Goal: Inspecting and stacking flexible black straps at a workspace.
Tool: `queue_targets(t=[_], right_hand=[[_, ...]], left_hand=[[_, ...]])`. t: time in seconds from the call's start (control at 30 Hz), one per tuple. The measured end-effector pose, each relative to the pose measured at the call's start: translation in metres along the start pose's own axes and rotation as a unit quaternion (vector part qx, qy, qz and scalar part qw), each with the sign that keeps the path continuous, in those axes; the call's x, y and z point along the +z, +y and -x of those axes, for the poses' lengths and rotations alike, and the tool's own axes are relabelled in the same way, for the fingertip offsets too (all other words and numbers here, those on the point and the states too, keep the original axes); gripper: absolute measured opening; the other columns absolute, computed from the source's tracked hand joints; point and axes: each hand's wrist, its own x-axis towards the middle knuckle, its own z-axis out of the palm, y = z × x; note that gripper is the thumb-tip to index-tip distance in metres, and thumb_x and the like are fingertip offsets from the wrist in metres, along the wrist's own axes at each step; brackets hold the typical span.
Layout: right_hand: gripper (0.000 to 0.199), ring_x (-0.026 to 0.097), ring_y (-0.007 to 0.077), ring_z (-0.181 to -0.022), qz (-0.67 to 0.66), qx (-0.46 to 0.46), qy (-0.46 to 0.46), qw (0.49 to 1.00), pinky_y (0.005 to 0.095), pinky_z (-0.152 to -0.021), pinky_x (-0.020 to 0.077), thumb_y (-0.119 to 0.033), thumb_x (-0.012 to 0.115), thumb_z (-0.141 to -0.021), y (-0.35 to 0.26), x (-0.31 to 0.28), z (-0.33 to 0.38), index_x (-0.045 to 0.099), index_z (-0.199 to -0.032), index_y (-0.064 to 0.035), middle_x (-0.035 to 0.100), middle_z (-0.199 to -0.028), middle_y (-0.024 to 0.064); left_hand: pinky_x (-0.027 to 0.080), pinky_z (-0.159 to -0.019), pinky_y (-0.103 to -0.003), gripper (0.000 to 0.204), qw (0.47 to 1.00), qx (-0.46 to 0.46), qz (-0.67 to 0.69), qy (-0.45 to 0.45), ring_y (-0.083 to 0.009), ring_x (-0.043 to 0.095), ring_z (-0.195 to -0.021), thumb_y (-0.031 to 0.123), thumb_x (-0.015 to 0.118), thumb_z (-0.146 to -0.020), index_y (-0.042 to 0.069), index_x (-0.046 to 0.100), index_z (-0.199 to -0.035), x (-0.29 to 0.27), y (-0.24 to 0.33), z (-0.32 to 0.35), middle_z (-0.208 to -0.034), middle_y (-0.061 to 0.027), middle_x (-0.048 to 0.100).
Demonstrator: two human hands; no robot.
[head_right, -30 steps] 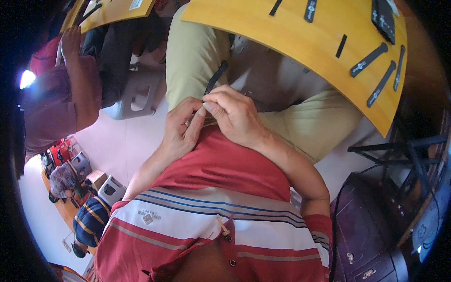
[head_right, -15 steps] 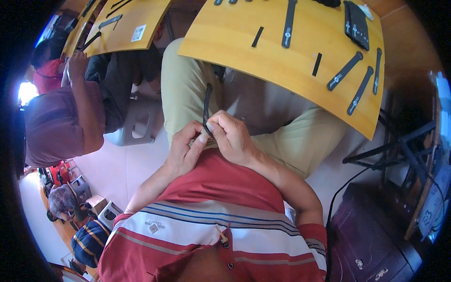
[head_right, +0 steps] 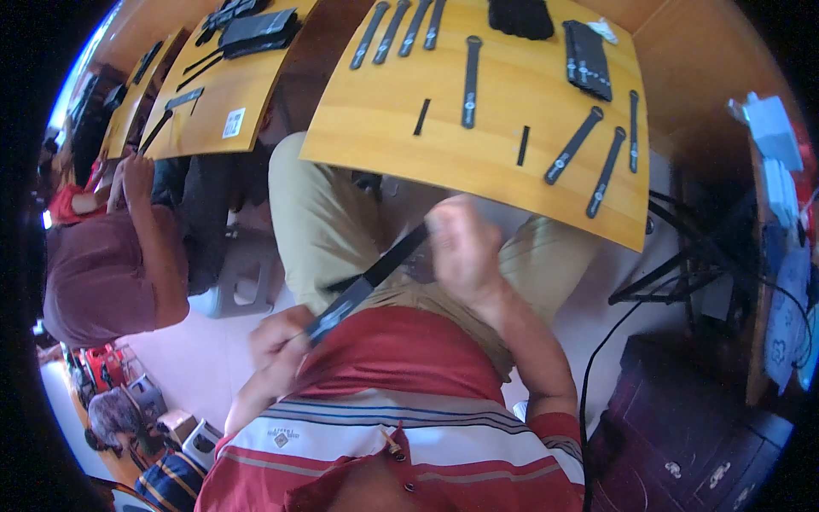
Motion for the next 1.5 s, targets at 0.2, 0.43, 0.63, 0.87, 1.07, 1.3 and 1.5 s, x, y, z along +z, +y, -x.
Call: queue_targets(t=[0.2,0.43,0.63,0.87,1.07,1.3,1.5], right_hand=[[0.021,0.061,0.0114,-0.07,0.079,0.024,0.267,0.96,0.0259,-0.066,0.0506,-0.019,0.052,-0.105,0.003,-0.138,-0.043,0.058,-0.104,0.001,0.063,-0.085,0.0059],[0.024,0.069,0.015,-0.07,-0.021,-0.007,0.328,0.944,0.0276,-0.067,0.0583,-0.02,0.053,-0.106,0.019,-0.209,-0.1,0.057,-0.109,0.0037,0.069,-0.089,0.0134],[0.025,0.07,0.014,-0.067,-0.003,-0.008,0.344,0.939,0.026,-0.062,0.0585,-0.021,0.053,-0.105,0.032,-0.208,-0.128,0.057,-0.107,0.0042,0.069,-0.091,0.0125],[0.024,0.07,0.014,-0.066,0.041,0.006,0.357,0.933,0.0257,-0.061,0.0587,-0.019,0.052,-0.105,0.059,-0.262,-0.144,0.059,-0.104,0.0046,0.069,-0.09,0.0108],[0.025,0.072,0.0163,-0.064,0.19,0.035,0.342,0.92,0.0283,-0.06,0.056,-0.019,0.053,-0.104,0.095,-0.305,-0.172,0.064,-0.105,0.0027,0.072,-0.075,0.0111],[0.025,0.073,0.0185,-0.065,0.286,0.05,0.329,0.899,0.0316,-0.063,0.0555,-0.022,0.054,-0.103,0.152,-0.332,-0.229,0.065,-0.104,0.001,0.072,-0.071,0.0114],[0.025,0.073,0.0267,-0.066,0.332,0.043,0.334,0.881,0.0408,-0.069,0.054,-0.023,0.053,-0.102,0.208,-0.345,-0.278,0.065,-0.102,-0.0017,0.07,-0.077,0.0175]], left_hand=[[0.041,-0.043,-0.027,0.033,0.957,-0.018,0.243,0.156,-0.0148,0.052,-0.05,0.028,0.062,-0.098,0.008,0.05,-0.075,-0.06,0.033,0.023,-0.057,-0.004,0.051],[0.035,-0.049,-0.026,0.025,0.903,-0.002,0.354,0.242,-0.0112,0.041,-0.056,0.021,0.057,-0.1,0.011,0.042,-0.082,-0.084,0.003,0.025,-0.064,-0.0002,0.042],[0.046,-0.052,-0.031,0.033,0.933,0.006,0.318,0.167,-0.016,0.05,-0.056,0.026,0.062,-0.098,0.009,0.045,-0.074,-0.066,-0.003,0.007,-0.063,-0.0042,0.05],[0.047,-0.055,-0.032,0.031,0.929,-0.014,0.327,0.173,-0.0176,0.051,-0.057,0.024,0.061,-0.099,0.008,0.046,-0.077,-0.057,-0.008,-0.001,-0.065,-0.0059,0.051],[0.048,-0.055,-0.033,0.034,0.929,-0.047,0.299,0.213,-0.0184,0.051,-0.058,0.026,0.064,-0.096,0.009,0.044,-0.076,-0.048,-0.006,-0.021,-0.065,-0.0062,0.048],[0.049,-0.054,-0.034,0.036,0.932,-0.072,0.272,0.226,-0.0178,0.05,-0.057,0.028,0.066,-0.095,0.009,0.042,-0.078,-0.04,-0.005,-0.049,-0.065,-0.0056,0.046],[0.048,-0.055,-0.033,0.035,0.937,-0.092,0.232,0.243,-0.0172,0.049,-0.057,0.028,0.065,-0.096,0.009,0.041,-0.078,-0.028,-0.006,-0.072,-0.065,-0.0051,0.046]])
